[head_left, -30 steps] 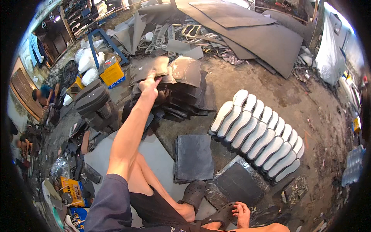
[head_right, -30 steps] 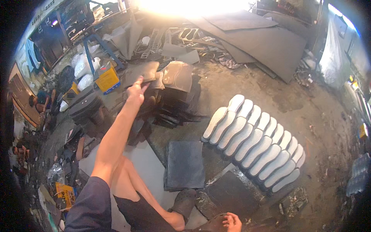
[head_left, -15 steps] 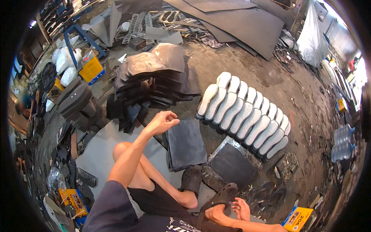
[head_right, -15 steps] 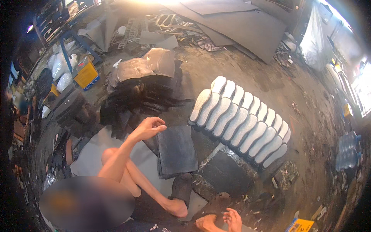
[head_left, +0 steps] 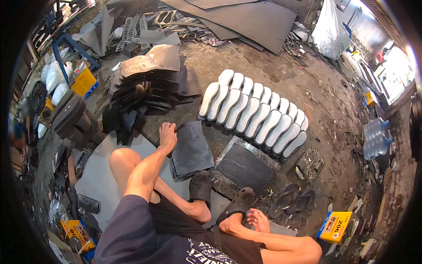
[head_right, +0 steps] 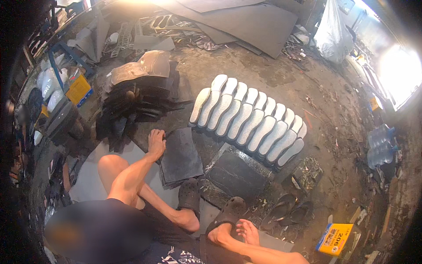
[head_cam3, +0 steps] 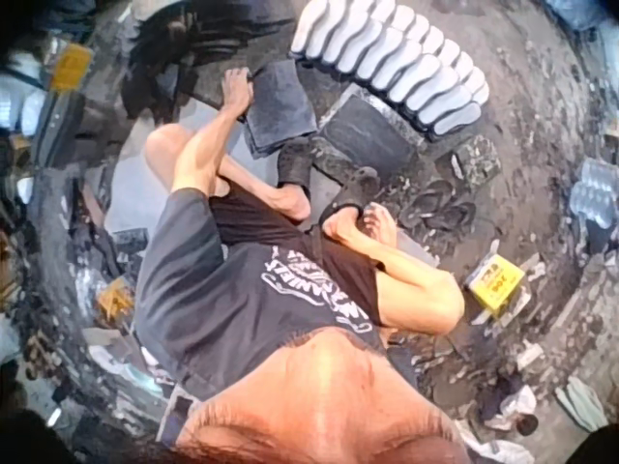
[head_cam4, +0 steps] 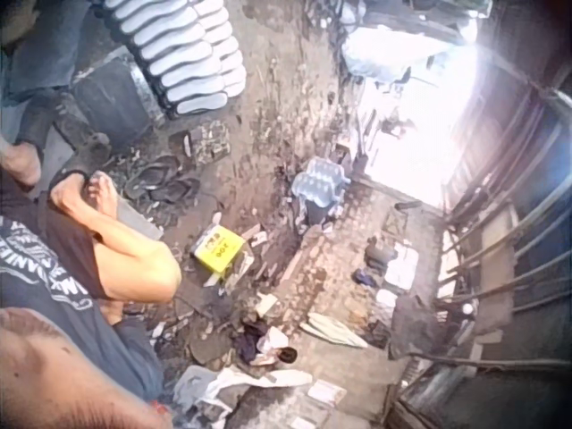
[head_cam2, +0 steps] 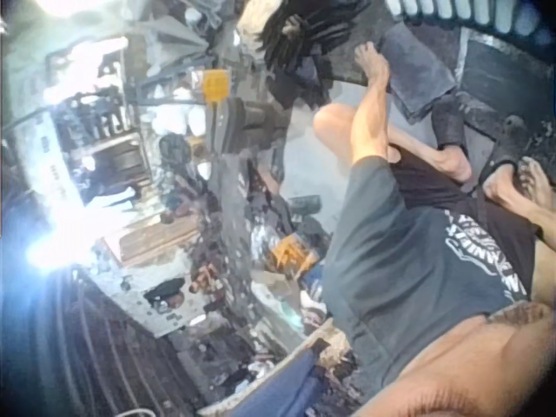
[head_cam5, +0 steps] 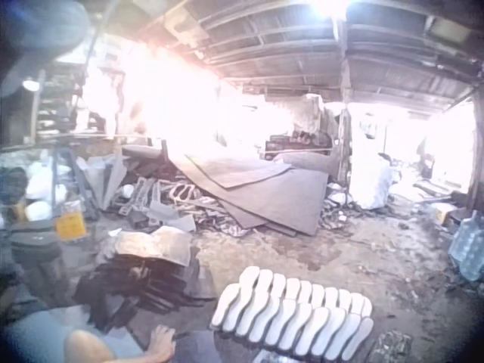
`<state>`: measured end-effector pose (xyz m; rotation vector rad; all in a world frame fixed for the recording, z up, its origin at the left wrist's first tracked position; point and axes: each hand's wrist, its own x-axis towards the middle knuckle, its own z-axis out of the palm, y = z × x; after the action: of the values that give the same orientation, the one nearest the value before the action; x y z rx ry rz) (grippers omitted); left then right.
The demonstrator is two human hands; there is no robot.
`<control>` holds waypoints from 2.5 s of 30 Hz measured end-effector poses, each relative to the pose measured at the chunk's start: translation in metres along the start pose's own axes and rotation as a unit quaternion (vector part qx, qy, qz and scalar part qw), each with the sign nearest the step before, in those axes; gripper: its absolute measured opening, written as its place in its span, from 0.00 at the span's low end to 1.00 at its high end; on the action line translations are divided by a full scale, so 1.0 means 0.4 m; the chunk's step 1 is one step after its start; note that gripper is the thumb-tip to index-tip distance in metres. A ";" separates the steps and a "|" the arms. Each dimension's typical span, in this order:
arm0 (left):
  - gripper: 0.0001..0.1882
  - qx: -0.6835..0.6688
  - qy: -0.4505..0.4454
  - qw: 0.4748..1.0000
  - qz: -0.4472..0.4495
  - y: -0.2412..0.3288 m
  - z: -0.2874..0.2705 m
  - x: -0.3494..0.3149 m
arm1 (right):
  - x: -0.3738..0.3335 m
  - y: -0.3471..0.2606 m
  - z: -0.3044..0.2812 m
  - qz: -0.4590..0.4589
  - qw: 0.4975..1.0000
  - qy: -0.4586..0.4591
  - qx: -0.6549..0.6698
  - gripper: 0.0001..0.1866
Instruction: The person sits on the floor and repeatedly picks up black shoe insoles, aligns them, and places them into a growing stack. The person also handles white insoles, picking them up and placing them into a separate stack.
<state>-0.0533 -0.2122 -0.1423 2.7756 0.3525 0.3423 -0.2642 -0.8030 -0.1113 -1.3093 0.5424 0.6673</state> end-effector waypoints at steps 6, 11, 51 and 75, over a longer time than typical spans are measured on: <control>0.10 -0.084 0.017 0.988 -0.125 -0.026 0.019 0.003 | 0.115 -0.053 0.107 -0.032 0.989 -0.118 -0.085 0.20; 0.10 0.008 -0.097 0.995 0.027 0.311 -0.022 -0.190 | 0.143 -0.178 0.149 -0.084 0.976 -0.149 -0.136 0.21; 0.32 -0.663 -0.452 0.513 -0.306 0.683 -0.034 -0.417 | 0.150 -0.113 -0.081 -0.060 0.918 -0.009 0.393 0.27; 0.28 -0.679 -0.371 0.604 -0.189 0.587 -0.101 -0.207 | 0.144 -0.271 -0.016 -0.137 0.932 -0.181 0.283 0.49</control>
<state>-0.0948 -0.4393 -0.0407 1.0598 0.2494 -0.4996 -0.1465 -0.8146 -0.0780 -0.6756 0.2133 0.4544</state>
